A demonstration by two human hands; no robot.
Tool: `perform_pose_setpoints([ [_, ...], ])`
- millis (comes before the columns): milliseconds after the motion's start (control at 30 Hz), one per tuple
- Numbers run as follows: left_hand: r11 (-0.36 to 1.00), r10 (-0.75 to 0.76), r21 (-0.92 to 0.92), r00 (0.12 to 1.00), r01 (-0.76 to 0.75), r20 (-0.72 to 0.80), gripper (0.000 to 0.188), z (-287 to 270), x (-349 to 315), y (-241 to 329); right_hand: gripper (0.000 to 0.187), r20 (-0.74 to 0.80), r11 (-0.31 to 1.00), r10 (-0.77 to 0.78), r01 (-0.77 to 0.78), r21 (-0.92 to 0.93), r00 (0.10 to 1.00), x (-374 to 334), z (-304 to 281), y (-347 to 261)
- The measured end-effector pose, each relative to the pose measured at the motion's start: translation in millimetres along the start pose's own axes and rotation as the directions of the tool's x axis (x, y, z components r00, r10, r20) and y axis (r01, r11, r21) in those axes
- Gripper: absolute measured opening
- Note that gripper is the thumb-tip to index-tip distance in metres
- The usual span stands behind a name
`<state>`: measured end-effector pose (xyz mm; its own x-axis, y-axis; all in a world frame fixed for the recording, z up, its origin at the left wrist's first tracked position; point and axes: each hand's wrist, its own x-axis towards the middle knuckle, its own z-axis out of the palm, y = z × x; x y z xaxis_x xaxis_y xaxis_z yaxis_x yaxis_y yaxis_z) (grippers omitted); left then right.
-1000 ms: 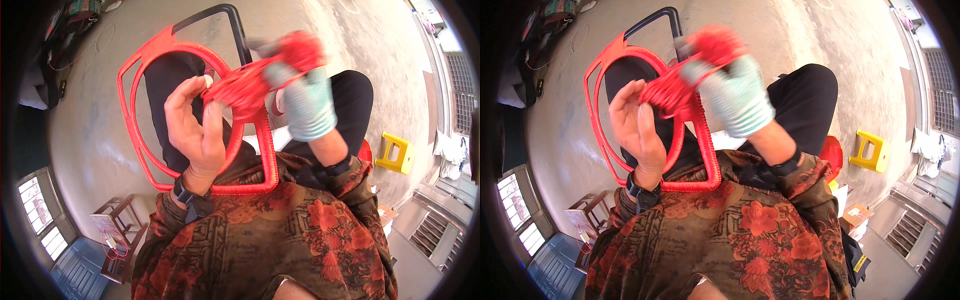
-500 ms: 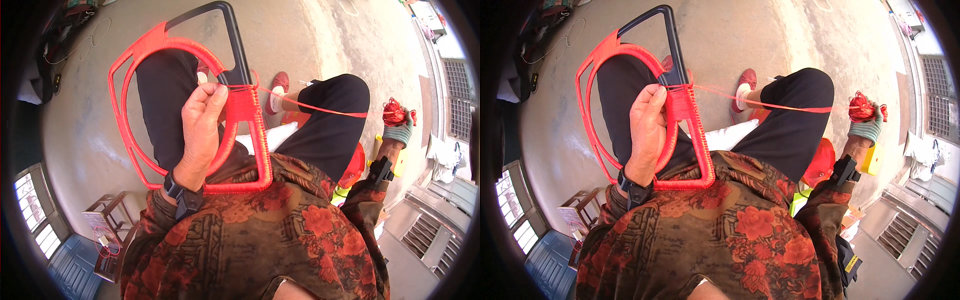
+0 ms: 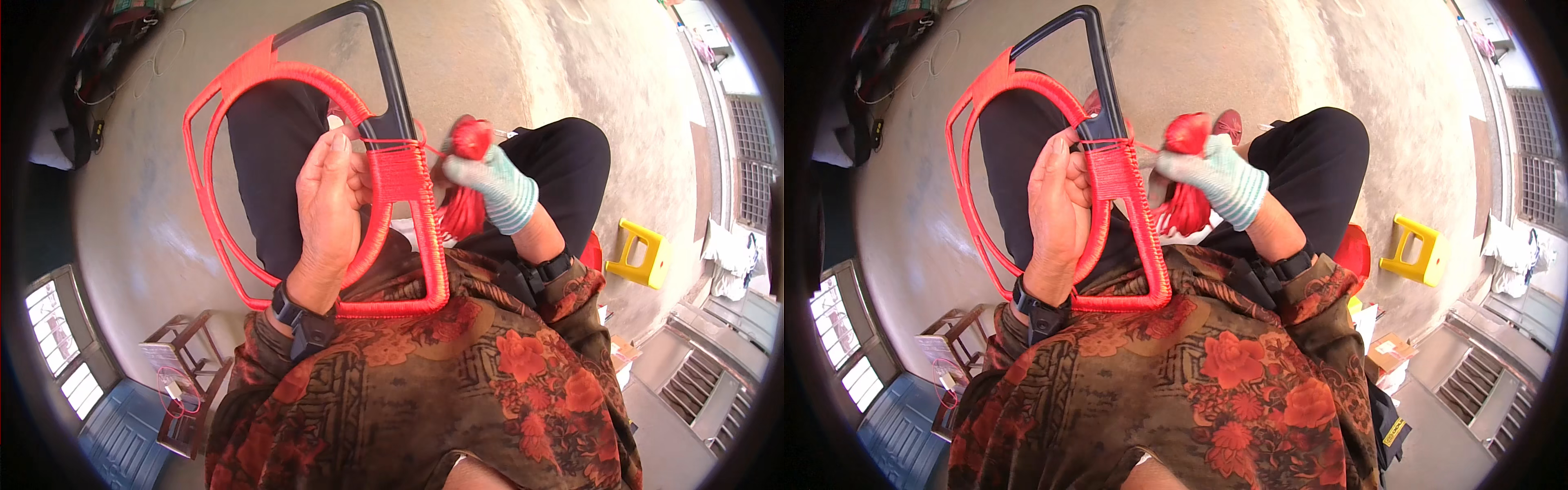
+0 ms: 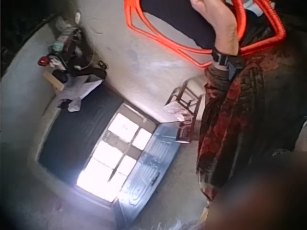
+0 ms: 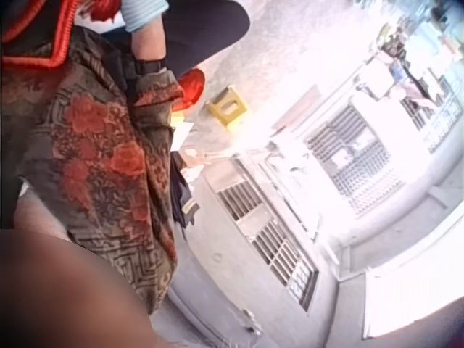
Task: The recorder is weaving red cord around a red plastic frame to create a pattern.
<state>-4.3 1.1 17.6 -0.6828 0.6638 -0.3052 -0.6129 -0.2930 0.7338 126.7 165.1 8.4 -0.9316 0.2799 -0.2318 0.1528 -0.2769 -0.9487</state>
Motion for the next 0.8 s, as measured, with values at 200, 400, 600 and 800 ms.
perform_pose_setpoints([
  [200,0.999,-0.037,0.0,0.996,0.037,0.075,0.013,-7,1,-2,0.026,-0.183,0.76,-0.084,0.182,0.624,0.979,-5,-4,-2],
  [400,0.995,-0.092,-0.027,0.984,0.098,0.154,0.01,-9,-1,-3,0.023,-0.136,0.677,-0.099,0.167,0.717,0.986,8,1,-14],
  [600,0.995,-0.095,-0.006,0.981,0.098,0.169,0.008,-8,0,-7,0.025,-0.218,0.955,0.016,-0.079,-0.286,0.976,15,7,-22],
  [800,0.993,-0.122,0.022,0.98,0.12,0.16,0.011,-7,0,-7,0.024,-0.186,0.851,0.137,-0.211,-0.481,0.973,14,18,-37],
])
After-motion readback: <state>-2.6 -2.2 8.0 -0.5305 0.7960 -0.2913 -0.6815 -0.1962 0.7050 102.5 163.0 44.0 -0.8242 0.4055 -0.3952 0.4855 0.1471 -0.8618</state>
